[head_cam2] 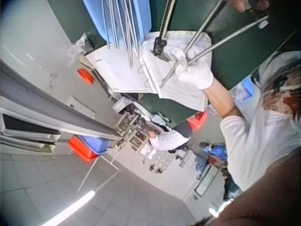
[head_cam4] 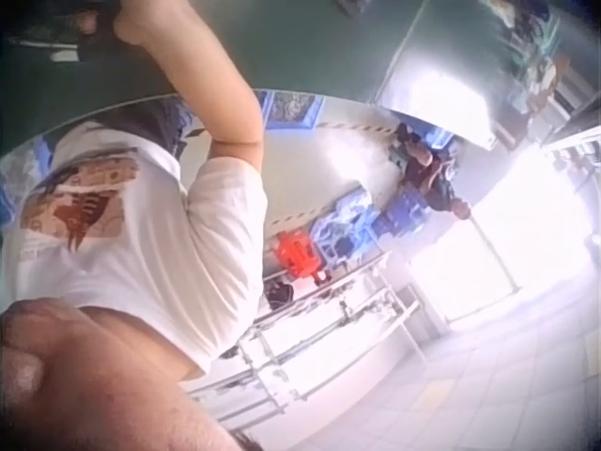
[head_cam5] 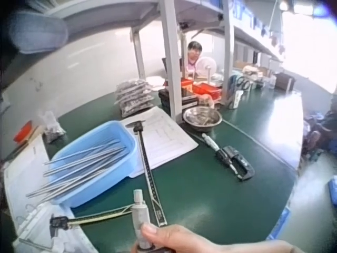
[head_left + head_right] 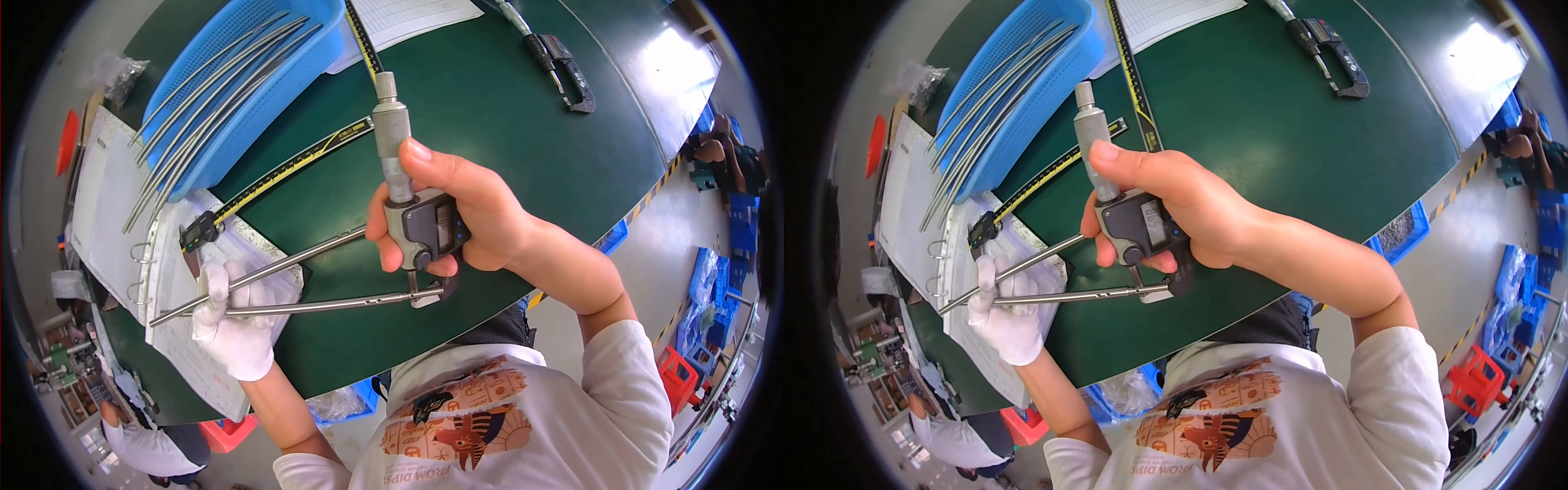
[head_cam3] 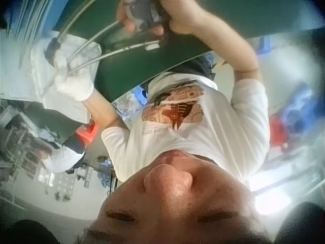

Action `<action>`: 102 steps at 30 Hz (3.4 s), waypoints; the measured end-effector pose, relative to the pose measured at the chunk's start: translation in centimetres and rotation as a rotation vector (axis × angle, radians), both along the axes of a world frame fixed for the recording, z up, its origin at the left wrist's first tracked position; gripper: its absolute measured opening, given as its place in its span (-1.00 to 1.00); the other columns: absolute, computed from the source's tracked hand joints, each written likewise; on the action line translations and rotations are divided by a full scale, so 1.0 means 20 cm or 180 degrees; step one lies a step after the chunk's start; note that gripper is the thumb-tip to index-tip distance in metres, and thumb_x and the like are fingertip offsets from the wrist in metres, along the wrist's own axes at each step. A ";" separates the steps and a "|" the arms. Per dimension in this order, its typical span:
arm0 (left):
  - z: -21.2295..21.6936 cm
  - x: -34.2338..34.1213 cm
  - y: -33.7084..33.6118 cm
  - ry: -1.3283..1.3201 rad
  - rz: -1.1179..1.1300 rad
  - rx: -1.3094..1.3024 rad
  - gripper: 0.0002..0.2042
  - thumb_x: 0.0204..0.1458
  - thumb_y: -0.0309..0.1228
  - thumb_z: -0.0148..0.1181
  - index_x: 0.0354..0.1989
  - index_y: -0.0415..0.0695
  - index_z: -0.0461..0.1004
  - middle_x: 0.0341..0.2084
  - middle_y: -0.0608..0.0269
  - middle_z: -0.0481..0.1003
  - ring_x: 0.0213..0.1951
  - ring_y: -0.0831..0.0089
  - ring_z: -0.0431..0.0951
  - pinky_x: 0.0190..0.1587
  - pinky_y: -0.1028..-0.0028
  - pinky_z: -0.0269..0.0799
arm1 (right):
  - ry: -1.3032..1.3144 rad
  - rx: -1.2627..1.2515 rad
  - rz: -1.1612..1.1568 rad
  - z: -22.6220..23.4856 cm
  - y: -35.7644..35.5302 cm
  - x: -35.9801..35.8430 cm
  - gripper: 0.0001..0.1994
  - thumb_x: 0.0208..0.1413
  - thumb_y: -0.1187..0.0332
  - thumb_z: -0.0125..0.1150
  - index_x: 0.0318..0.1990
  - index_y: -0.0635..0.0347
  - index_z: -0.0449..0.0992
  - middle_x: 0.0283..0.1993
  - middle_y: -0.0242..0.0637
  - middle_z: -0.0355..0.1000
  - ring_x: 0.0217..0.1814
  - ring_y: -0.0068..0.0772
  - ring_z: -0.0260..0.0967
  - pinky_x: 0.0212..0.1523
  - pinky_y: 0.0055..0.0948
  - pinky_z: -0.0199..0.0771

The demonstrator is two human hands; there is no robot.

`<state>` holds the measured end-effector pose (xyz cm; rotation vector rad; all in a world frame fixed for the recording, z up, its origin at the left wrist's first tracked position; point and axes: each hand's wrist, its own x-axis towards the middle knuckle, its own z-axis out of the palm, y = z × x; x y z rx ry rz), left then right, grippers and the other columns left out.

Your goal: Using a digital micrometer and a caliper to measure the diameter of metal rods at a workbench.

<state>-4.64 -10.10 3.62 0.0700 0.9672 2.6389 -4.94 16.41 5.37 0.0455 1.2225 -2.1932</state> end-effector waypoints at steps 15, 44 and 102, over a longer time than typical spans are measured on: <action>0.01 -0.01 0.00 0.0030 0.0086 -0.0013 -0.86 -0.13 -0.45 -0.01 -0.56 -0.12 0.15 -0.77 0.33 0.05 -0.77 0.46 0.10 -0.69 0.47 0.07 | -0.0288 -0.0346 -0.0031 0.01 0.01 0.00 -0.40 0.04 -0.10 -0.34 -0.41 0.37 0.40 -0.59 -0.21 0.38 -0.84 -0.57 0.04 -0.77 -0.63 0.07; 0.02 -0.01 -0.01 0.0076 0.0065 0.0043 -0.86 -0.13 -0.46 -0.02 -0.57 -0.12 0.13 -0.76 0.31 0.04 -0.77 0.45 0.08 -0.68 0.48 0.06 | -0.0228 -0.0197 -0.0060 0.02 0.02 -0.01 -0.44 -0.02 -0.09 -0.22 -0.46 0.36 0.41 -0.62 -0.19 0.37 -0.85 -0.56 0.05 -0.79 -0.64 0.07; -0.17 0.23 0.41 0.1852 0.0575 -0.1845 -0.78 0.03 -0.32 -0.15 -0.53 -0.15 0.36 -0.63 0.19 0.37 -0.57 0.31 0.38 -0.50 0.45 0.29 | 0.0628 -0.1393 -0.0950 -0.31 0.55 -0.33 -0.62 0.01 0.22 -0.07 -0.10 0.29 0.15 -0.31 -0.29 0.14 -0.62 -0.58 -0.10 -0.66 -0.64 -0.07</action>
